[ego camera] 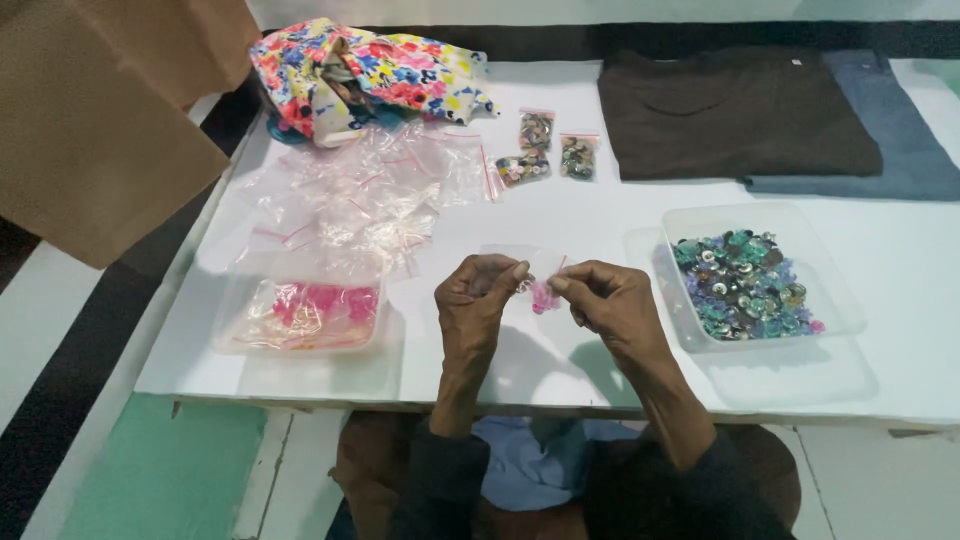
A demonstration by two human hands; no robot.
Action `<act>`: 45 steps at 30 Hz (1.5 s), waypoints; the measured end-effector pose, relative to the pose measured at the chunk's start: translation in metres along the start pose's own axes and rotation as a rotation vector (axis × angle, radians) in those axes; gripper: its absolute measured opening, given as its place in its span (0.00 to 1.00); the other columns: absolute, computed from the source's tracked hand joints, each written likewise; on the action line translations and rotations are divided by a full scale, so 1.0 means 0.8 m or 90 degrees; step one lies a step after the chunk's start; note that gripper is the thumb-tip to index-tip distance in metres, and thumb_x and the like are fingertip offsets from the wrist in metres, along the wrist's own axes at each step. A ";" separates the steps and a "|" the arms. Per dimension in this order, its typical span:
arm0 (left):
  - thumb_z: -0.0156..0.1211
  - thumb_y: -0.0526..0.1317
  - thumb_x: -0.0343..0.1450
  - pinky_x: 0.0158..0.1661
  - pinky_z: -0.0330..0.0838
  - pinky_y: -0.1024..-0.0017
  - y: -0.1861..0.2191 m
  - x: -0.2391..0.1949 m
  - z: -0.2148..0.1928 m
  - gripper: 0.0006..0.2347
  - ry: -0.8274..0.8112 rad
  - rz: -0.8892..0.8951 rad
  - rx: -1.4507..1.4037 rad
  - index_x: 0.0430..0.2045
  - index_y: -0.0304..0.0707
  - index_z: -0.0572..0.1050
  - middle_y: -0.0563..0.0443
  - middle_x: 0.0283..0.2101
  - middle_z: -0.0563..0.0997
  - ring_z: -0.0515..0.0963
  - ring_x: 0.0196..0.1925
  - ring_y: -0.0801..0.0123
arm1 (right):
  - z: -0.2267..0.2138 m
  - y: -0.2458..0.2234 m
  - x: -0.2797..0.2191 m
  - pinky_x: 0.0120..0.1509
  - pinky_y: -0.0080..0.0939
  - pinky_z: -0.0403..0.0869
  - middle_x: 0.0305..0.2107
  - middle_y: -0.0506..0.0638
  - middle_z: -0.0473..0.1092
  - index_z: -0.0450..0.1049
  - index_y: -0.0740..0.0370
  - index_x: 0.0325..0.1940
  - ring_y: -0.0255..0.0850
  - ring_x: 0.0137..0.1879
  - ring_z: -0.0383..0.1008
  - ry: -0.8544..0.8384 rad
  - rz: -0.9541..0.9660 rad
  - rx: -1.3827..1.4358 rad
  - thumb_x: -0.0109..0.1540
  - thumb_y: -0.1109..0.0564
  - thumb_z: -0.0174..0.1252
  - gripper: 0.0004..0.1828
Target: The person sorts colorful buttons from a plastic container into small ziplock bags. They pick buttons from the container, place them on the table, and then transfer them into the bags.
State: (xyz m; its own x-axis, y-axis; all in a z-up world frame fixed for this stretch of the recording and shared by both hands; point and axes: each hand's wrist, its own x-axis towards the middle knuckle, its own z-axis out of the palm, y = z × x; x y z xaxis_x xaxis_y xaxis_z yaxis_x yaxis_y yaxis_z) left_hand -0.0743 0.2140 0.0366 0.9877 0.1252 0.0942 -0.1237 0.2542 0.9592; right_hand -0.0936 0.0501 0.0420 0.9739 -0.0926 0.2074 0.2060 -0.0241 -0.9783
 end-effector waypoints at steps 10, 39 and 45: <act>0.77 0.44 0.64 0.47 0.65 0.65 0.002 -0.071 0.044 0.10 0.181 0.643 0.483 0.31 0.45 0.81 0.55 0.33 0.82 0.82 0.37 0.65 | 0.000 -0.038 -0.044 0.22 0.31 0.71 0.17 0.53 0.75 0.83 0.63 0.32 0.33 0.17 0.71 0.151 -0.077 -0.191 0.58 0.66 0.66 0.03; 0.64 0.34 0.72 0.44 0.77 0.64 0.046 -0.084 0.029 0.02 -0.010 0.399 0.354 0.33 0.35 0.81 0.47 0.28 0.85 0.86 0.27 0.60 | -0.012 -0.055 -0.071 0.36 0.41 0.83 0.31 0.51 0.79 0.80 0.55 0.44 0.46 0.37 0.84 0.000 -0.355 -0.364 0.62 0.70 0.58 0.13; 0.57 0.31 0.74 0.46 0.77 0.59 0.039 -0.081 0.017 0.04 -0.082 0.397 0.390 0.39 0.31 0.79 0.43 0.29 0.84 0.86 0.28 0.55 | -0.038 -0.087 -0.067 0.38 0.44 0.81 0.38 0.57 0.77 0.79 0.60 0.48 0.53 0.41 0.82 -0.129 -0.523 -0.601 0.62 0.71 0.56 0.15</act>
State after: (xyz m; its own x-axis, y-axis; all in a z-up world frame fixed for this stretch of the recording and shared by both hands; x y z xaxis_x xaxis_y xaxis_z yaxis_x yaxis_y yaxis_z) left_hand -0.1411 0.2007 0.0636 0.7652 -0.0486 0.6420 -0.6068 -0.3879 0.6938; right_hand -0.1634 0.0265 0.0991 0.6066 0.4382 0.6634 0.6879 -0.7076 -0.1616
